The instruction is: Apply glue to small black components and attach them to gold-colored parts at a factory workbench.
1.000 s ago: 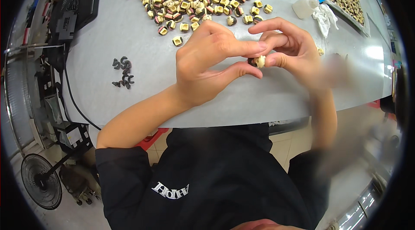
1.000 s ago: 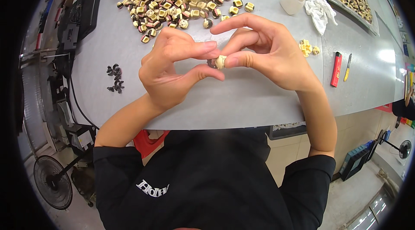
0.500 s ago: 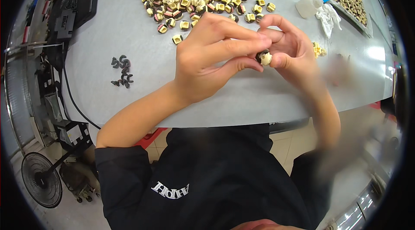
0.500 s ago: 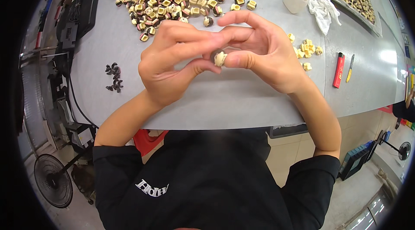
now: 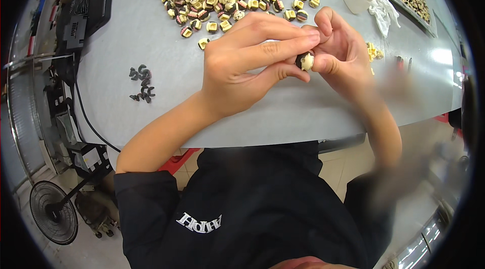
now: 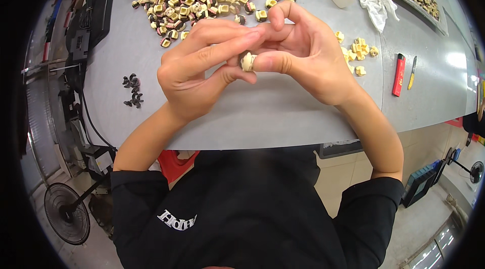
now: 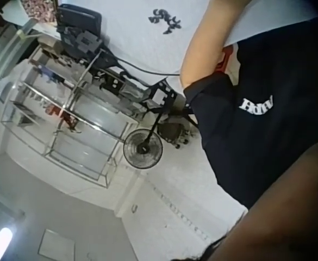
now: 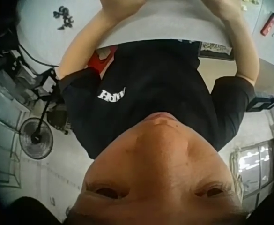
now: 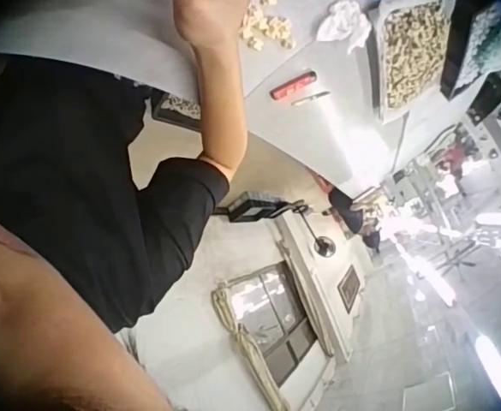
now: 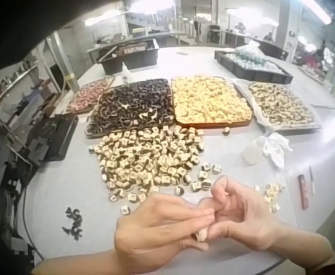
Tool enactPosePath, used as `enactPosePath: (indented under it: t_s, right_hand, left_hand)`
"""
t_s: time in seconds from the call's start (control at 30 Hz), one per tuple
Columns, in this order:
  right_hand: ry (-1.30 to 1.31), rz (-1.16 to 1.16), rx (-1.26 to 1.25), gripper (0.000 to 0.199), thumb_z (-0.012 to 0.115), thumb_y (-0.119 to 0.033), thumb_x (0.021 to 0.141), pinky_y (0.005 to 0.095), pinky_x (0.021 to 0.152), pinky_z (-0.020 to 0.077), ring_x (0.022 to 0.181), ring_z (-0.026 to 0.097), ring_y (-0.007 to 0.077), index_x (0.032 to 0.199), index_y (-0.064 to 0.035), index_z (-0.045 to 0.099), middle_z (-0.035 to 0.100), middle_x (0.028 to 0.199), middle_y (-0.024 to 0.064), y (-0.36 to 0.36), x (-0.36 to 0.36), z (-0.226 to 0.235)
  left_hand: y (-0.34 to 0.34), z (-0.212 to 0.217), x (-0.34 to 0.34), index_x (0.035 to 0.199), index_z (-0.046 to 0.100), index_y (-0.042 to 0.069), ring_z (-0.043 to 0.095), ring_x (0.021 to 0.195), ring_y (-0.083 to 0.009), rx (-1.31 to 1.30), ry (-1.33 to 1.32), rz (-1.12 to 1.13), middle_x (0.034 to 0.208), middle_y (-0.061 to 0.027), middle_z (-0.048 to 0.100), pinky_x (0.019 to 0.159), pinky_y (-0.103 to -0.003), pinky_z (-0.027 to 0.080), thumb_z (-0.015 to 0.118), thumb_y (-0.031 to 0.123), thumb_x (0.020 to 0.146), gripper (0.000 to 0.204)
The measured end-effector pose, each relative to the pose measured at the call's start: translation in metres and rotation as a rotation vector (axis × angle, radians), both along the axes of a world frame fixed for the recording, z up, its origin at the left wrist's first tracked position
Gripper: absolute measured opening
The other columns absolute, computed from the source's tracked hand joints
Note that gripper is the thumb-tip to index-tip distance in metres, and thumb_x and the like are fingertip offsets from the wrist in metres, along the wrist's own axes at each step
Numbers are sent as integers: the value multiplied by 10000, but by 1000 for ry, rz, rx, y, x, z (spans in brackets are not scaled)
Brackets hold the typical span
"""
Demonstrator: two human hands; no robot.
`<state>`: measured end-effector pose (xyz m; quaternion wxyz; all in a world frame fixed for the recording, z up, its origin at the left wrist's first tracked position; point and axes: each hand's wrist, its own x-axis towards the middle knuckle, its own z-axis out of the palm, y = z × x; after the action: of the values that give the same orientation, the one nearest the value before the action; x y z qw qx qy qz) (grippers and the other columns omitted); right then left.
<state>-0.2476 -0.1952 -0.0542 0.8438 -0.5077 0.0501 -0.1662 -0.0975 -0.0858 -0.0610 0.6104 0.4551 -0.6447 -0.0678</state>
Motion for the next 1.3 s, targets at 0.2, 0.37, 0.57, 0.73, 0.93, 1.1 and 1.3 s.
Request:
enactPosePath:
  t_s: [0.2,0.37,0.57,0.73,0.93,1.1,1.3]
  right_hand:
    - [111,-3,24,450,740,-183,767,248,754,431,900,571,157,961,-104,341,617,946,101,0,4,2]
    - [152,10,116,452,744,-152,752,254,769,429,905,566,145,969,-109,351,622,962,98,-2,2,3]
    - [88,13,185,319,648,28,780,279,825,451,883,590,163,903,-78,373,625,907,120,-2,0,-4]
    - [78,7,189,326,650,36,775,277,813,459,877,590,157,871,-83,363,624,911,115,0,1,-3]
    - [161,-47,90,420,734,-82,737,248,760,441,864,559,127,895,-105,346,580,909,71,2,2,0]
    - [175,-41,110,469,763,-83,720,242,755,428,883,550,130,916,-108,338,565,918,70,-4,0,9]
    - [127,-103,-162,479,737,28,704,261,807,427,914,558,151,954,-86,345,580,924,89,-2,-5,14]
  left_hand:
    - [7,-1,6,1009,648,-27,594,854,-198,174,153,-115,1043,-157,643,767,-301,481,749,-6,648,375]
    - [2,-4,1,935,691,39,646,859,-183,116,202,-36,945,-72,683,722,-279,509,753,0,646,298]
    - [7,-2,1,922,690,33,652,851,-196,192,210,-74,931,-76,685,733,-277,511,743,-18,650,282]
    - [2,-7,1,899,688,28,652,840,-204,72,21,-14,916,-72,688,715,-288,508,745,-27,623,287]
    - [6,-7,1,957,656,-40,640,906,-258,105,-99,5,934,-147,675,794,-335,484,694,-41,684,276]
    - [2,-1,2,975,652,-36,639,916,-266,107,-60,-37,972,-161,664,793,-342,486,703,-20,681,299]
    - [1,-2,4,976,655,-27,631,915,-276,55,-48,-77,1029,-173,644,779,-340,494,728,11,653,333]
